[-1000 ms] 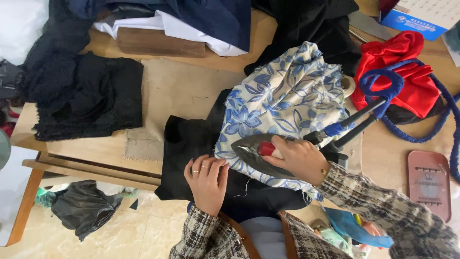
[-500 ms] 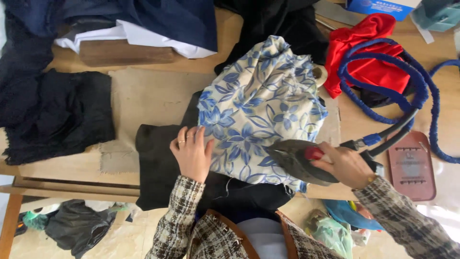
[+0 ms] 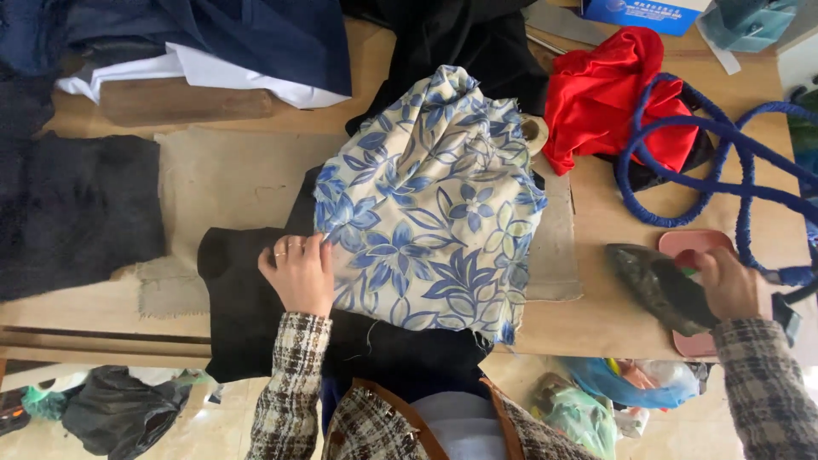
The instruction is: Ironing and organizing various fabric garment parts on a workbench in a sewing factory.
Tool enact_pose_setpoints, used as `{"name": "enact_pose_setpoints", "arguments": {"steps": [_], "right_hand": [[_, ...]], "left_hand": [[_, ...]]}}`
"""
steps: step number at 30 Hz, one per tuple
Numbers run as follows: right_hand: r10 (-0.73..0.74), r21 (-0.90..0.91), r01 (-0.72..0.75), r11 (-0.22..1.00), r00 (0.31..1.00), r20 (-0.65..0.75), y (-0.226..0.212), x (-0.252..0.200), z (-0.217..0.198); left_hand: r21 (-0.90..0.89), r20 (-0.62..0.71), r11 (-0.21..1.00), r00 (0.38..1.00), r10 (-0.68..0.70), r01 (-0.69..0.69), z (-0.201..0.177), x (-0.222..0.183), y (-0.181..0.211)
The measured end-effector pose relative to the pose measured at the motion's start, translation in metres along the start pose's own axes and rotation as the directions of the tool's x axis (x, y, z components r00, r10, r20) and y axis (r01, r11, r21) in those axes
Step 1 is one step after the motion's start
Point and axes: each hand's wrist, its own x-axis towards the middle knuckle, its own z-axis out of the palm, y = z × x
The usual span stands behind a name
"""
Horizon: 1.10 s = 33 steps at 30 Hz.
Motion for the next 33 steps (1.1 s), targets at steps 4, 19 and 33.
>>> {"name": "enact_pose_setpoints", "arguments": {"steps": [4,19,33], "right_hand": [[0.104,0.077,-0.098,0.992,0.991,-0.084,0.024,0.009,0.010],[-0.411,0.426,0.350,0.834,0.910,0.056,-0.225,-0.015,-0.073],[-0.130,0.545,0.649,0.530,0.698,-0.704,-0.177,0.169,-0.115]], "left_hand": [[-0.037,-0.069,0.999,0.997,0.032,-0.034,-0.010,0.006,0.009],[-0.943,-0.099,0.196,0.789,0.606,-0.269,-0.087,-0.043,0.193],[-0.701,0.009,0.708,0.992,0.127,-0.085,-0.021,0.030,0.032]]}}
